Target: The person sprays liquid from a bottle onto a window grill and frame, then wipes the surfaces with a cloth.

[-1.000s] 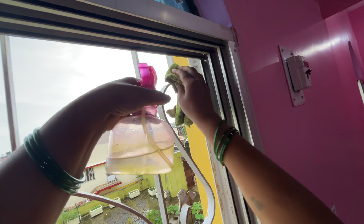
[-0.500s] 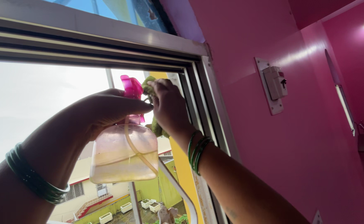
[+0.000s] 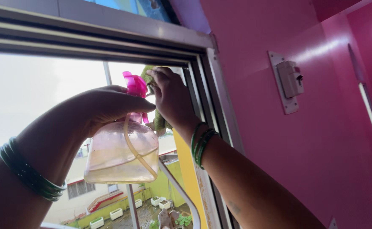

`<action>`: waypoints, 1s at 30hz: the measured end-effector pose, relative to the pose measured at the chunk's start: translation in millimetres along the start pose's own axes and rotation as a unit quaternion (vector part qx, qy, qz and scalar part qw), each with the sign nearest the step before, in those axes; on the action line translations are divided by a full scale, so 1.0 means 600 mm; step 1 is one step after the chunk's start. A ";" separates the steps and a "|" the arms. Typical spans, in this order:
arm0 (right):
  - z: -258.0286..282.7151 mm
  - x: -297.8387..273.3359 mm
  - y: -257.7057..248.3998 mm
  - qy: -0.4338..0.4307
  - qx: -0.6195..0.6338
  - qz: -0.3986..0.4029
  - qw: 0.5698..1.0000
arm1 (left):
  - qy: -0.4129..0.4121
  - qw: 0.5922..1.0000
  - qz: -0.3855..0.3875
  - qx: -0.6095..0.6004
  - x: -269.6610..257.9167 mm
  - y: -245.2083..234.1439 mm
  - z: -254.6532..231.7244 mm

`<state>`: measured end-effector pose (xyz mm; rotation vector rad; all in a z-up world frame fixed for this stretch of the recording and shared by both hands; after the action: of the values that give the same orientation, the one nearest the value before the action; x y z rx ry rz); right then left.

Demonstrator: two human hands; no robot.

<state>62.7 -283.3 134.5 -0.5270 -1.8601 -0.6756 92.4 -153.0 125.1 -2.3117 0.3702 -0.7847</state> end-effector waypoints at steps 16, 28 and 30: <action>0.045 -0.028 -0.003 0.038 -0.001 0.063 0.997 | -0.039 0.999 -0.015 0.005 -0.068 -0.029 0.023; -0.021 -0.067 -0.016 0.188 -0.034 0.052 0.980 | -0.021 1.000 -0.001 -0.006 -0.078 -0.023 0.033; 0.010 -0.051 -0.021 0.107 0.000 0.045 0.993 | -0.042 0.997 0.000 0.064 -0.080 -0.024 0.034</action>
<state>61.7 -289.9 101.8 -0.5155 -1.6270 -0.6463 68.4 -110.6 101.7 -2.2155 0.2748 -0.6896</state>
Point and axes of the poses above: each hand's wrist, its own x-axis towards the middle knuckle, its own y-axis out of the palm, z = x × y, the point moved 9 cm from there along x, towards the middle knuckle, and after that the axes turned 11 degrees about x, right-handed, at the moved point
